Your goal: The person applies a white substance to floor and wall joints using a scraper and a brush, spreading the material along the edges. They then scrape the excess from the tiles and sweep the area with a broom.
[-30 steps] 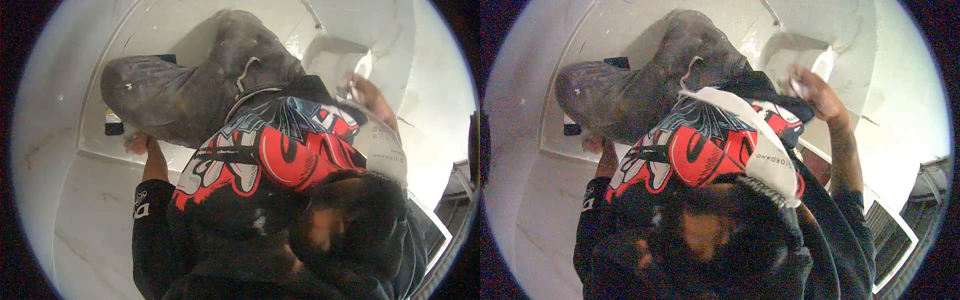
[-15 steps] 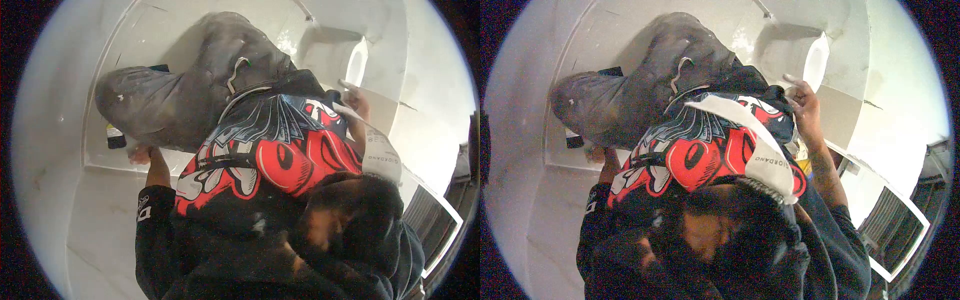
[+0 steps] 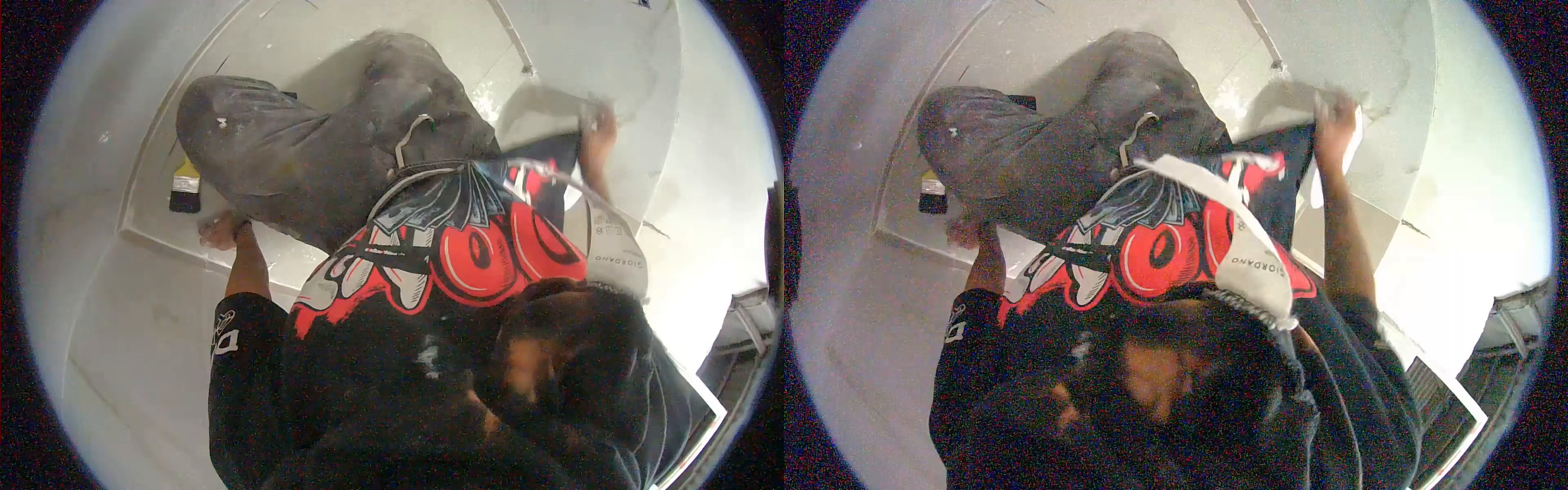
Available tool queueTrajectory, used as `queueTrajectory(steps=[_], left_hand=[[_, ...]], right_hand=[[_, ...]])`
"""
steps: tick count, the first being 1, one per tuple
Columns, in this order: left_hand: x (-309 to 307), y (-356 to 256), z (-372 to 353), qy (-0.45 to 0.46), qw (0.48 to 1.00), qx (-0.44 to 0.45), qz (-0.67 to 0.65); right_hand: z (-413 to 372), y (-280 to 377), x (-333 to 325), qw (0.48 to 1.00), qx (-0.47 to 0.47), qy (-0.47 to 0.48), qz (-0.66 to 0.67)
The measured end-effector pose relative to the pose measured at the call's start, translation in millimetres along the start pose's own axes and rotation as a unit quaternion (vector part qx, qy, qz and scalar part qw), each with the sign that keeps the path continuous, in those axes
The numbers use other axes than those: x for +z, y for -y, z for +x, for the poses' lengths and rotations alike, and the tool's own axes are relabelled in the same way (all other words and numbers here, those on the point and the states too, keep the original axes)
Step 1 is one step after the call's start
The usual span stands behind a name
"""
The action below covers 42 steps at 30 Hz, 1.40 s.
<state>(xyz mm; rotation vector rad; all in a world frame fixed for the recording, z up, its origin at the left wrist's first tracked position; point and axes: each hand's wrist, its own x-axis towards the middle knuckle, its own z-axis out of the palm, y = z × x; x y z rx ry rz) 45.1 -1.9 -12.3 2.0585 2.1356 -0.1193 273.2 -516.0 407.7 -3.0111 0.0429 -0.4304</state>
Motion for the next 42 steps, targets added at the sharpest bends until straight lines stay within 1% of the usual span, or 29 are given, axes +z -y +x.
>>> queueTrajectory(steps=[1,2,3,4,5,6,7,8,10,12,13,14,15,16,17,19,22,24,25,28,29,30,32,34,36,38,39,41,42], left_hand=[[1.7,0.3,-4.4,0.003,1.0,0.027,0.013],[31.7,17.9,8.1,0.042,0.994,0.038,0.09],[36.2,18.6,7.4,0.082,0.982,0.041,0.163],[43.8,21.1,0.9,0.085,0.983,0.019,0.161],[26.1,11.5,-10.0,-0.079,0.985,0.129,0.078],[20.0,9.1,-9.3,-0.25,0.943,0.22,0.009],[46.0,20.2,-2.6,-0.152,0.973,0.165,0.056],[72.6,30.3,8.2,-0.05,0.99,0.096,0.092],[82.1,39.6,11.2,-0.084,0.984,0.146,-0.064],[49.4,16.9,11.7,-0.059,0.986,0.145,-0.057],[45.5,7.0,11.4,-0.06,0.992,0.102,-0.047],[44.3,5.0,12.5,-0.078,0.989,0.108,-0.058],[45.8,0.7,9.8,-0.096,0.986,0.122,-0.067],[53.0,0.4,3.3,-0.098,0.988,0.102,-0.056],[61.0,3.7,1.0,-0.082,0.989,0.1,-0.076],[58.0,4.5,2.2,-0.056,0.992,0.085,-0.081],[52.2,-4.0,6.8,-0.018,0.993,0.082,-0.087],[62.1,-1.8,13.0,-0.03,0.993,0.074,-0.081],[53.6,-10.0,16.0,-0.028,0.991,0.011,-0.131],[72.4,3.7,27.5,-0.01,0.994,0.063,-0.087],[65.7,-15.8,9.7,-0.017,0.994,0.074,-0.08],[67.7,-37.2,-1.4,-0.061,0.994,0.086,-0.036],[61.1,-38.9,25.0,-0.115,0.988,0.1,0.002],[51.7,-45.7,27.5,-0.027,0.996,0.033,-0.083],[48.0,-29.8,18.7,-0.03,0.991,0.028,-0.129],[58.7,-20.1,15.0,-0.05,0.991,0.068,-0.106],[57.3,-18.5,14.5,-0.048,0.991,0.065,-0.104],[54.8,-21.7,14.7,-0.013,0.995,0.098,-0.017],[56.3,-24.2,15.2,-0.004,0.994,0.107,-0.023]], right_hand=[[40.1,26.5,17.1,0.998,-0.045,0.003,0.035],[58.5,37.4,40.0,0.996,0.006,0.067,0.053],[72.0,39.1,72.0,0.984,-0.053,0.149,0.08],[66.4,44.3,98.5,0.979,-0.024,0.202,-0.031],[64.9,45.1,124.9,0.946,-0.081,0.292,-0.119],[66.6,39.5,149.4,0.93,-0.231,0.274,-0.085],[68.8,66.7,164.1,0.925,-0.284,0.248,-0.035],[76.9,94.5,191.4,0.93,-0.24,0.277,0.007],[68.9,179.4,225.7,0.924,-0.154,0.336,0.098],[60.1,242.9,291.3,0.864,-0.274,0.386,0.17],[49.0,274.2,321.3,0.838,-0.331,0.405,0.158],[27.0,300.1,344.1,0.812,-0.38,0.419,0.144],[9.1,310.8,367.9,0.791,-0.408,0.434,0.142],[-12.8,310.1,392.2,0.771,-0.429,0.447,0.148],[-37.9,316.8,407.5,0.758,-0.439,0.46,0.147],[-75.6,343.0,422.3,0.757,-0.541,0.345,0.122],[-108.4,387.4,429.5,0.734,-0.572,0.345,0.124],[-120.2,429.2,433.6,0.711,-0.599,0.317,0.188],[-126.3,442.5,443.8,0.713,-0.595,0.316,0.193],[-134.3,475.3,470.1,0.701,-0.636,0.267,0.181],[-114.3,463.0,469.0,0.688,-0.654,0.254,0.185],[-94.3,457.1,479.5,0.674,-0.673,0.242,0.188],[-96.5,468.8,463.7,0.646,-0.705,0.272,0.108],[-96.3,438.8,453.3,0.604,-0.698,0.378,0.069],[-95.6,384.9,441.1,0.561,-0.648,0.5,0.122],[-75.4,322.8,454.9,0.616,-0.649,0.436,0.099],[-71.7,322.2,446.6,0.613,-0.649,0.439,0.098],[-60.0,326.5,427.5,0.841,-0.431,0.317,0.08],[-58.1,320.3,430.7,0.846,-0.424,0.315,0.07]])
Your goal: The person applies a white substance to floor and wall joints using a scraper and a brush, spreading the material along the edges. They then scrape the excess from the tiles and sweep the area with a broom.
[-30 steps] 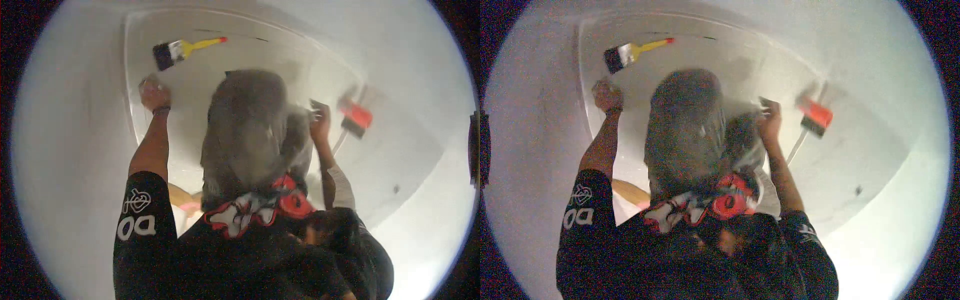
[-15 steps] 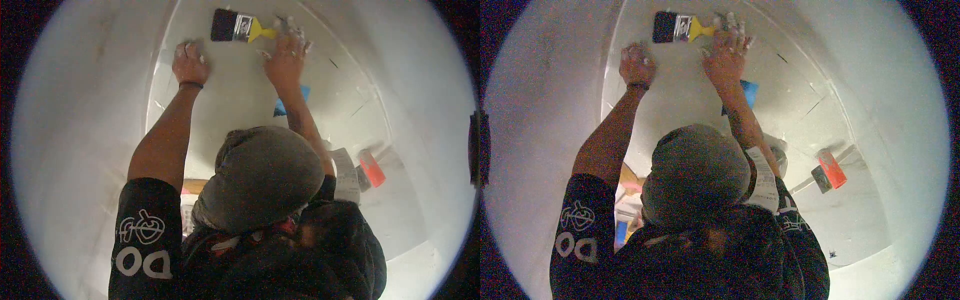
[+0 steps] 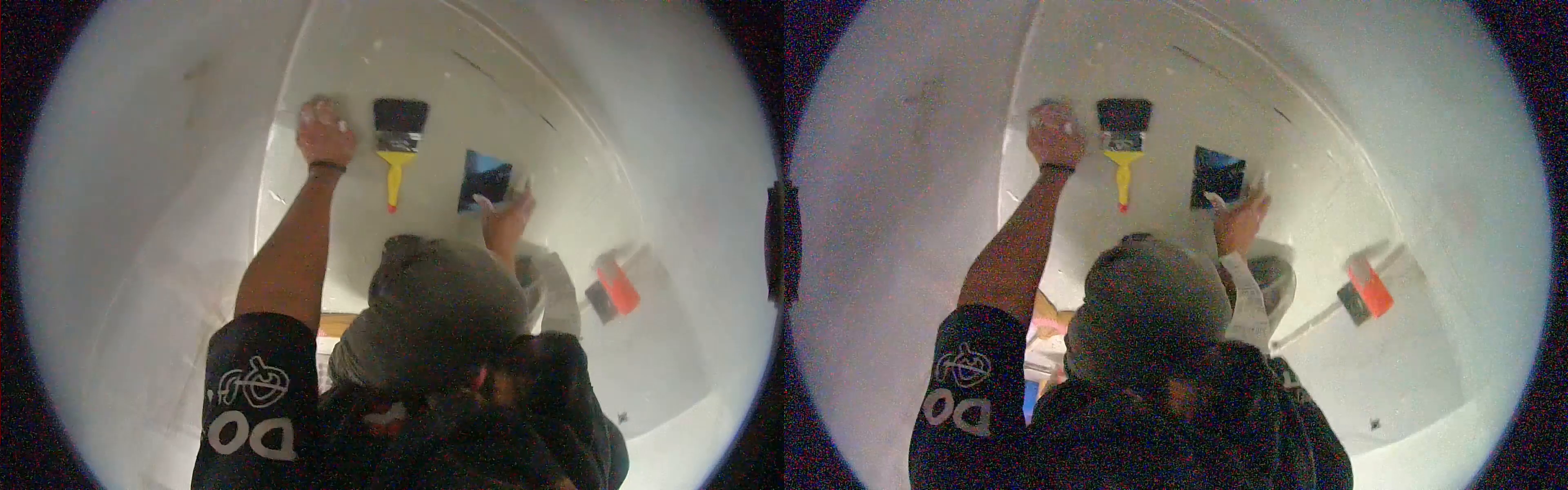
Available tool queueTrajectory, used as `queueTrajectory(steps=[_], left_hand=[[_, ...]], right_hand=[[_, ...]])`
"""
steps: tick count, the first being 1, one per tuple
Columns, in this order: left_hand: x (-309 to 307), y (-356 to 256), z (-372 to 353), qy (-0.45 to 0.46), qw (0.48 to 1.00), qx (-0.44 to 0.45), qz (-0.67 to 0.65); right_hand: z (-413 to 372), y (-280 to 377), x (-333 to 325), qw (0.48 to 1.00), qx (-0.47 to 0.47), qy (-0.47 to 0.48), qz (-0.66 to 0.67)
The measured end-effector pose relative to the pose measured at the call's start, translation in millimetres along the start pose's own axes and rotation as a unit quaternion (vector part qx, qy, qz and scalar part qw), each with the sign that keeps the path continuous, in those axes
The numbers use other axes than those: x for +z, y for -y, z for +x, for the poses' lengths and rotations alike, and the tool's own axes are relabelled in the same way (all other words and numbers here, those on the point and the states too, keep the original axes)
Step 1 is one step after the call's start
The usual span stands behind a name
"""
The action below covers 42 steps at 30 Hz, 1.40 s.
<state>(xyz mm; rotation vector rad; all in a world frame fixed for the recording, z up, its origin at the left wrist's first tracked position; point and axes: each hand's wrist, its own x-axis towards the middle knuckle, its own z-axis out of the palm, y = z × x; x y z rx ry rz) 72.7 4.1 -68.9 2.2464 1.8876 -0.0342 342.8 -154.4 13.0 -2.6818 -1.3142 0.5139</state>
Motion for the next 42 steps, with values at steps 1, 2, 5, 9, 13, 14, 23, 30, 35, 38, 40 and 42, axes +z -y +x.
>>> queueTrajectory(steps=[1,2,5,9,13,14,23,30,35,38,40,42], left_hand=[[3.3,0.0,-1.2,-0.027,0.999,-0.012,0.029],[9.3,-0.3,-3.9,-0.055,0.997,-0.024,0.054],[29.2,5.3,-11.9,-0.074,0.997,0.01,0.037],[23.1,14.9,-7.7,-0.088,0.995,0.044,0.001],[4.3,1.7,-3.2,-0.102,0.994,0.022,-0.032],[6.9,2.1,-5.4,-0.101,0.994,0.015,-0.026],[2.3,-1.1,-2.0,-0.079,0.994,0.011,-0.069],[0.3,-2.6,-1.7,-0.092,0.995,0.022,-0.017],[12.6,-1.1,-5.3,-0.041,0.998,-0.046,-0.024],[15.0,1.6,-7.2,-0.072,0.997,0.024,0.008],[14.6,2.2,-8.6,-0.058,0.998,-0.009,0.005],[11.4,3.8,-9.1,-0.043,0.998,-0.038,-0.004]], right_hand=[[-3.6,-8.2,8.4,0.997,-0.049,-0.018,-0.047],[-6.8,-16.8,15.1,0.99,-0.1,-0.035,-0.097],[-8.1,-14.7,25.0,0.998,0.065,0.007,0.0],[-1.4,-2.3,0.9,0.975,0.175,0.009,0.138],[4.2,-35.7,13.8,0.908,0.145,0.023,0.393],[9.5,-37.3,6.5,0.907,0.142,0.031,0.395],[17.6,33.3,23.9,0.992,0.087,-0.06,-0.065],[31.1,24.4,15.3,0.969,0.202,-0.059,0.127],[37.2,1.3,-2.7,0.82,0.219,0.095,0.521],[55.2,33.3,-39.3,0.796,0.092,0.166,0.575],[75.7,48.2,-40.3,0.875,0.028,0.17,0.452],[102.6,86.7,-49.2,0.949,-0.244,0.062,0.191]])
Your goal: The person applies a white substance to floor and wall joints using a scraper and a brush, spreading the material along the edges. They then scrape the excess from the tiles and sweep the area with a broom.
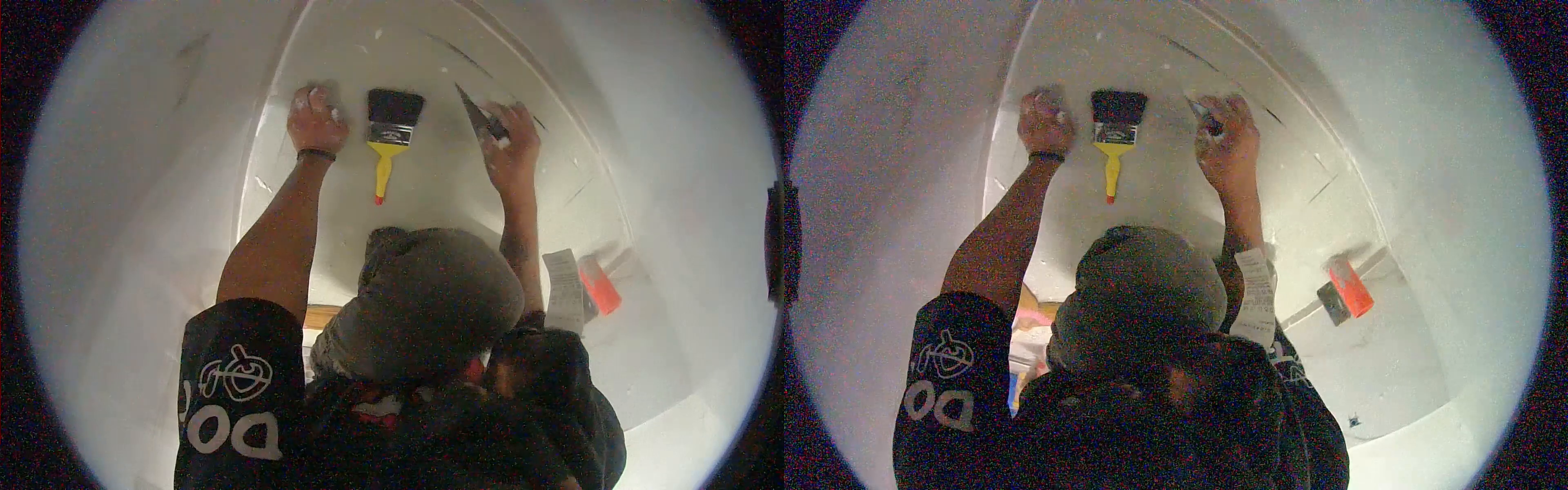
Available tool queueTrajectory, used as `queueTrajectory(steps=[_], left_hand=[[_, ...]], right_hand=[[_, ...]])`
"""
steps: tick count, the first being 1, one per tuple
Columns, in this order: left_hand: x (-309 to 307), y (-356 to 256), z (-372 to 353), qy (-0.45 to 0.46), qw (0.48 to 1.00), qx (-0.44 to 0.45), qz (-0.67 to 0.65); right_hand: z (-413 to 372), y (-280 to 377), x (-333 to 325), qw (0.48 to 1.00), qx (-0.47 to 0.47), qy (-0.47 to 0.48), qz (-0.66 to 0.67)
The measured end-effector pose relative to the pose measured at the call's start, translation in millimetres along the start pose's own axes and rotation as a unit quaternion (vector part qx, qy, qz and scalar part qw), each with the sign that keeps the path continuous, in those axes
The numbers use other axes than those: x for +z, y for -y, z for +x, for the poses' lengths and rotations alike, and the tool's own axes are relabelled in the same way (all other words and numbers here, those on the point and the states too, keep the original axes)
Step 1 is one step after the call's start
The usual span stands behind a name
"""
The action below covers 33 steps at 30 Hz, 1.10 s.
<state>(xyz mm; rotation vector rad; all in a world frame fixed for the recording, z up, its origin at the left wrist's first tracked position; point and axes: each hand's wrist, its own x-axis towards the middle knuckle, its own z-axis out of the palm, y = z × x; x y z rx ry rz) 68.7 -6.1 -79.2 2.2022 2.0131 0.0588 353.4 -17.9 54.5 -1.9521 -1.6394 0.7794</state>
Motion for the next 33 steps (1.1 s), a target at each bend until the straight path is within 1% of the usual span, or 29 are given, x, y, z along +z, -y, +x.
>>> queueTrajectory(steps=[1,2,3,4,5,6,7,8,9,10,11,13,14,15,16,17,19,21,23,25,26,28,29,30,31,32,33], left_hand=[[-3.0,0.5,1.1,0.003,1.0,0.006,-0.023],[-4.2,-0.3,2.7,0.007,0.999,0.015,-0.048],[-2.9,-1.8,2.7,0.004,0.999,0.012,-0.048],[-2.4,-2.6,2.9,0.007,1.0,0.017,-0.021],[-2.3,-2.0,3.2,0.01,1.0,0.02,0.006],[-2.6,-0.9,2.3,0.009,1.0,0.014,0.008],[-8.9,-3.1,3.7,-0.001,1.0,0.007,-0.025],[-14.2,-6.2,4.4,-0.012,0.998,0.0,-0.057],[-15.4,-7.3,4.4,-0.015,0.998,-0.007,-0.056],[-16.0,-8.4,5.6,0.025,0.996,-0.046,-0.073],[-17.6,-9.3,6.6,0.064,0.99,-0.084,-0.091],[-25.9,-10.4,7.5,0.075,0.991,-0.075,-0.081],[-28.5,-11.2,8.0,0.088,0.992,-0.062,-0.073],[-22.9,-8.8,6.2,0.089,0.992,-0.06,-0.073],[-16.4,-6.5,6.1,0.064,0.996,-0.03,-0.058],[-10.9,-3.5,6.4,0.036,0.998,0.001,-0.044],[-7.1,-2.3,3.5,0.029,0.998,0.003,-0.048],[-6.0,-2.7,2.7,0.024,0.998,0.005,-0.054],[-5.4,-2.5,3.0,0.008,0.999,0.014,-0.037],[-8.5,-3.1,3.8,0.013,0.999,0.006,-0.053],[-12.3,-4.6,4.0,0.019,0.997,0.001,-0.07],[-20.0,-9.6,4.3,0.026,0.997,0.004,-0.071],[-22.8,-11.1,7.6,0.029,0.997,0.002,-0.07],[-18.9,-10.4,8.9,0.024,0.997,0.004,-0.07],[-15.3,-9.2,6.8,0.023,0.994,-0.019,-0.106],[-11.6,-5.5,4.3,0.026,0.989,-0.042,-0.142],[-6.1,-1.0,3.3,0.028,0.989,-0.042,-0.14]], right_hand=[[12.5,8.4,6.4,0.997,-0.036,0.027,-0.056],[18.6,2.4,14.2,0.997,-0.041,0.029,-0.056],[21.2,-7.8,23.8,0.981,-0.059,0.104,-0.154],[24.8,-10.2,29.3,0.949,-0.076,0.178,-0.249],[28.2,-13.6,29.5,0.949,-0.08,0.179,-0.249],[31.9,-17.6,27.4,0.929,-0.058,0.243,-0.273],[37.8,-11.3,25.9,0.903,-0.037,0.306,-0.298],[42.6,-4.1,23.7,0.902,-0.045,0.309,-0.298],[46.9,4.0,20.2,0.927,-0.031,0.266,-0.263],[53.9,13.9,18.2,0.949,-0.017,0.222,-0.225],[62.8,18.4,21.0,0.948,-0.023,0.223,-0.225],[80.7,21.5,31.6,0.952,-0.142,0.163,-0.215],[89.5,21.6,38.9,0.952,-0.142,0.163,-0.215],[98.1,22.2,48.0,0.948,-0.16,0.143,-0.236],[105.1,26.9,52.8,0.942,-0.179,0.122,-0.257],[111.3,31.4,54.8,0.942,-0.18,0.121,-0.256],[120.7,38.3,54.8,0.891,-0.143,0.266,-0.34],[123.4,25.4,48.7,0.898,-0.162,0.261,-0.316],[125.2,30.1,42.2,0.904,-0.18,0.256,-0.29],[124.0,35.6,35.2,0.897,-0.159,0.291,-0.29],[123.6,35.4,41.3,0.898,-0.155,0.291,-0.29],[131.4,38.6,62.7,0.92,-0.263,0.19,-0.219],[141.1,48.5,71.8,0.92,-0.265,0.187,-0.222],[152.8,60.4,82.6,0.915,-0.232,0.222,-0.244],[158.7,66.3,89.5,0.909,-0.199,0.257,-0.262],[159.3,64.2,88.0,0.91,-0.198,0.256,-0.259],[158.7,57.8,82.7,0.908,-0.244,0.233,-0.249]])
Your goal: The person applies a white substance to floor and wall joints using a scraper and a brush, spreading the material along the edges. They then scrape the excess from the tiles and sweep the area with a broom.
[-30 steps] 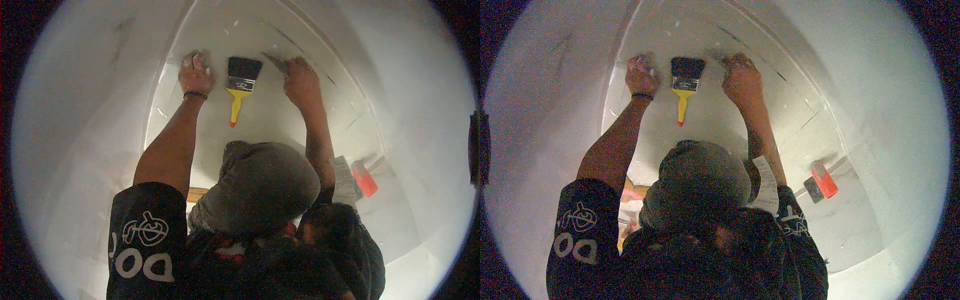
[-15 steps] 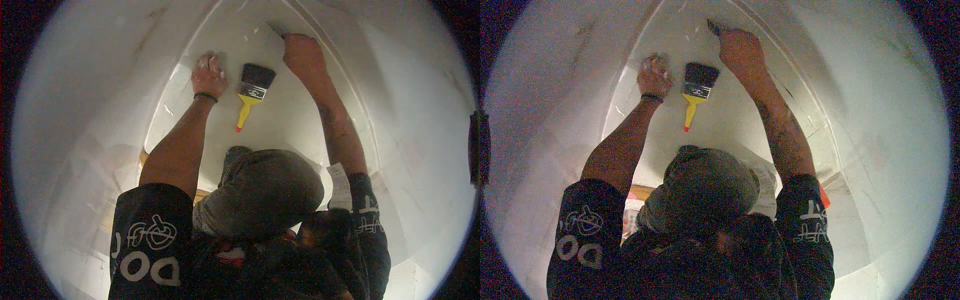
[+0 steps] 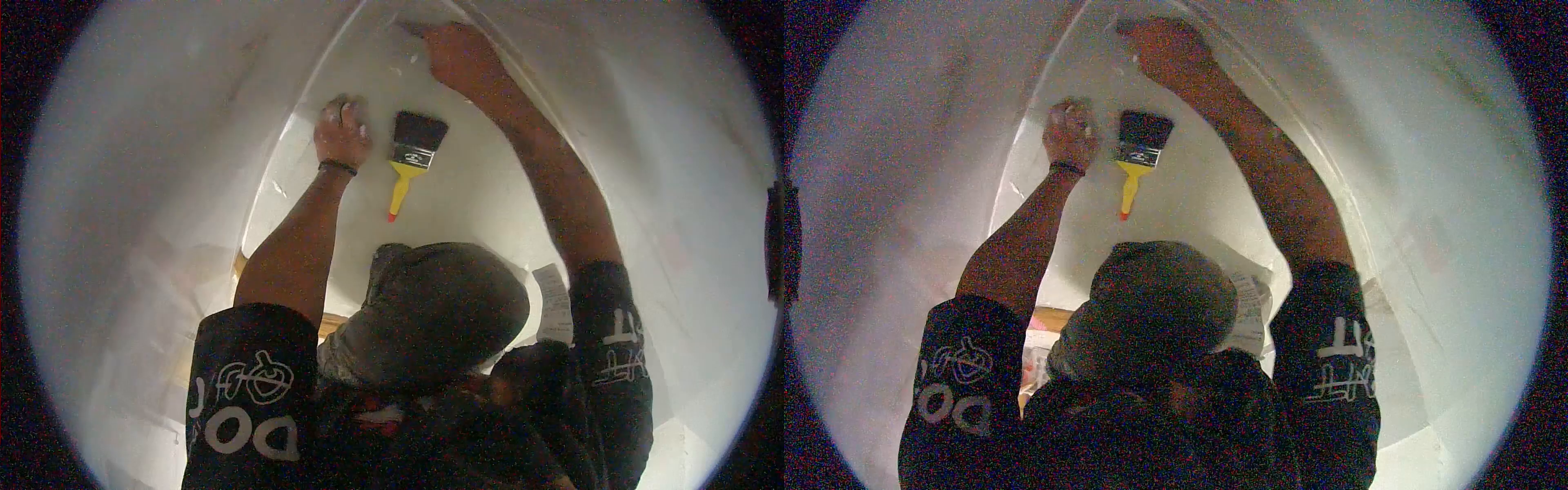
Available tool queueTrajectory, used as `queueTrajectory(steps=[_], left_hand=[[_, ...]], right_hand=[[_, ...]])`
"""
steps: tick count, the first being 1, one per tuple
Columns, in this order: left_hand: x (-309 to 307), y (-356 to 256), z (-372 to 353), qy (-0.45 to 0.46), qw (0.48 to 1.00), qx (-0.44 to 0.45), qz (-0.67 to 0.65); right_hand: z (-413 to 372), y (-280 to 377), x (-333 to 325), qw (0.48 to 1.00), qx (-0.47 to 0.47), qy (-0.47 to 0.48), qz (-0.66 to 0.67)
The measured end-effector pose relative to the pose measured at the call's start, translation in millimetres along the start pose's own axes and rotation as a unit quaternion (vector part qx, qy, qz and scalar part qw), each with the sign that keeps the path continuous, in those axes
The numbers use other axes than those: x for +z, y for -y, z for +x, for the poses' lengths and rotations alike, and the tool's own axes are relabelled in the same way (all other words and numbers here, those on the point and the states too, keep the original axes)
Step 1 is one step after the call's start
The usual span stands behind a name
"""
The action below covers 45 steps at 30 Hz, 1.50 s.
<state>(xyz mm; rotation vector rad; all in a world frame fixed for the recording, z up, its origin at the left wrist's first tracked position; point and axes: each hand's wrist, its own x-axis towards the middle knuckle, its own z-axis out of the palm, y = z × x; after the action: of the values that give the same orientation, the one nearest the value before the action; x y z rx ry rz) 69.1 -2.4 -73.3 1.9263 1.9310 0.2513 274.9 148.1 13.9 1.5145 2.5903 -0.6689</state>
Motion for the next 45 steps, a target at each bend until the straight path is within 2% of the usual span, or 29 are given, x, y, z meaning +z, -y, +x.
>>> queueTrajectory(steps=[1,2,4,5,7,8,10,11,13,14,16,17,19,22,23,25,26,28,31,32,34,36,38,40,41,43,44,45], left_hand=[[0.8,1.5,1.2,-0.008,0.999,0.031,0.024],[0.3,2.1,0.8,-0.015,0.997,0.062,0.046],[-3.0,-0.7,-2.5,-0.002,0.997,0.049,0.054],[-4.0,-2.2,0.4,0.003,0.997,0.04,0.063],[0.7,-0.3,2.7,-0.005,0.995,0.052,0.085],[1.9,1.4,-1.0,-0.007,0.992,0.063,0.108],[0.1,-0.2,-4.7,0.023,0.994,0.034,0.102],[-0.1,-4.1,-2.1,0.048,0.995,0.009,0.092],[1.5,-3.6,-1.6,0.039,0.994,0.025,0.099],[2.6,-2.7,-0.2,0.029,0.993,0.037,0.109],[3.3,-0.3,1.5,0.021,0.994,0.052,0.095],[2.4,2.3,0.1,0.013,0.994,0.065,0.082],[0.4,1.5,-0.7,0.017,0.994,0.056,0.091],[-1.9,-1.4,-4.5,0.011,0.996,0.04,0.083],[-3.5,-1.8,-2.3,0.002,0.997,0.032,0.066],[-12.3,-8.9,-2.2,-0.007,0.997,0.021,0.068],[-14.1,-11.9,-2.2,-0.015,0.998,0.017,0.065],[-11.5,-10.6,-0.8,-0.021,0.997,0.037,0.064],[-12.7,-9.9,1.5,-0.038,0.996,0.048,0.064],[-14.2,-10.5,0.9,-0.043,0.996,0.043,0.059],[-15.6,-11.8,0.4,-0.021,0.996,0.05,0.071],[-9.8,-10.2,-1.4,0.001,0.996,0.055,0.077],[-0.5,-1.8,-2.0,0.044,0.995,-0.008,0.087],[-4.7,-4.7,-1.6,0.037,0.996,0.012,0.079],[-7.3,-5.8,0.0,0.027,0.997,0.025,0.07],[-5.6,-3.3,-1.6,0.005,0.996,0.032,0.084],[-6.3,-1.8,-5.0,-0.014,0.994,0.048,0.092],[-7.4,-1.1,-7.3,-0.008,0.995,0.047,0.093]], right_hand=[[-7.4,-6.6,1.3,0.999,-0.039,-0.032,-0.008],[-19.3,-13.9,3.8,0.999,-0.038,-0.029,-0.004],[-44.5,-20.1,1.0,0.996,0.02,-0.028,0.077],[-46.7,-19.2,-2.6,0.997,0.02,-0.028,0.075],[-43.8,-18.0,-11.6,0.986,0.099,0.13,-0.042],[-40.7,-17.3,-12.0,0.986,0.096,0.13,-0.041],[-35.8,-18.8,-13.3,0.998,0.049,-0.023,-0.023],[-31.2,-20.7,-21.5,0.998,0.052,-0.024,-0.024],[-24.8,-26.8,-34.6,0.986,0.091,0.129,-0.057],[-25.5,-36.0,-27.8,0.985,0.095,0.129,-0.058],[-25.9,-42.9,-14.2,0.996,0.091,-0.004,-0.019],[-24.8,-37.6,-9.3,0.996,0.086,-0.002,-0.016],[-22.9,-24.6,-8.3,0.976,0.173,-0.048,-0.126],[-27.3,-3.1,-41.2,0.986,0.161,-0.024,-0.044],[-24.4,-6.6,-32.2,0.987,0.155,-0.026,-0.043],[-27.6,-18.3,0.6,0.99,0.124,-0.066,0.009],[-26.2,-22.1,7.4,0.99,0.127,-0.063,0.01],[-23.0,-27.7,14.2,0.974,0.175,-0.132,-0.049],[-21.1,-13.9,25.6,0.967,0.179,-0.179,-0.024],[-21.5,-16.0,23.2,0.966,0.183,-0.179,-0.023],[-21.5,-27.3,14.5,0.973,0.163,-0.139,0.086],[-23.9,-31.7,32.6,0.972,0.18,-0.127,0.077],[-22.5,-14.6,42.0,0.971,0.193,-0.119,0.07],[-25.3,19.9,49.2,0.983,0.158,-0.09,0.029],[-26.3,10.0,45.8,0.983,0.155,-0.091,0.032],[-28.8,-14.8,36.7,0.924,0.227,-0.248,0.184],[-26.9,-7.9,46.9,0.925,0.222,-0.241,0.189],[-29.6,0.8,59.7,0.949,0.212,-0.192,0.134]])
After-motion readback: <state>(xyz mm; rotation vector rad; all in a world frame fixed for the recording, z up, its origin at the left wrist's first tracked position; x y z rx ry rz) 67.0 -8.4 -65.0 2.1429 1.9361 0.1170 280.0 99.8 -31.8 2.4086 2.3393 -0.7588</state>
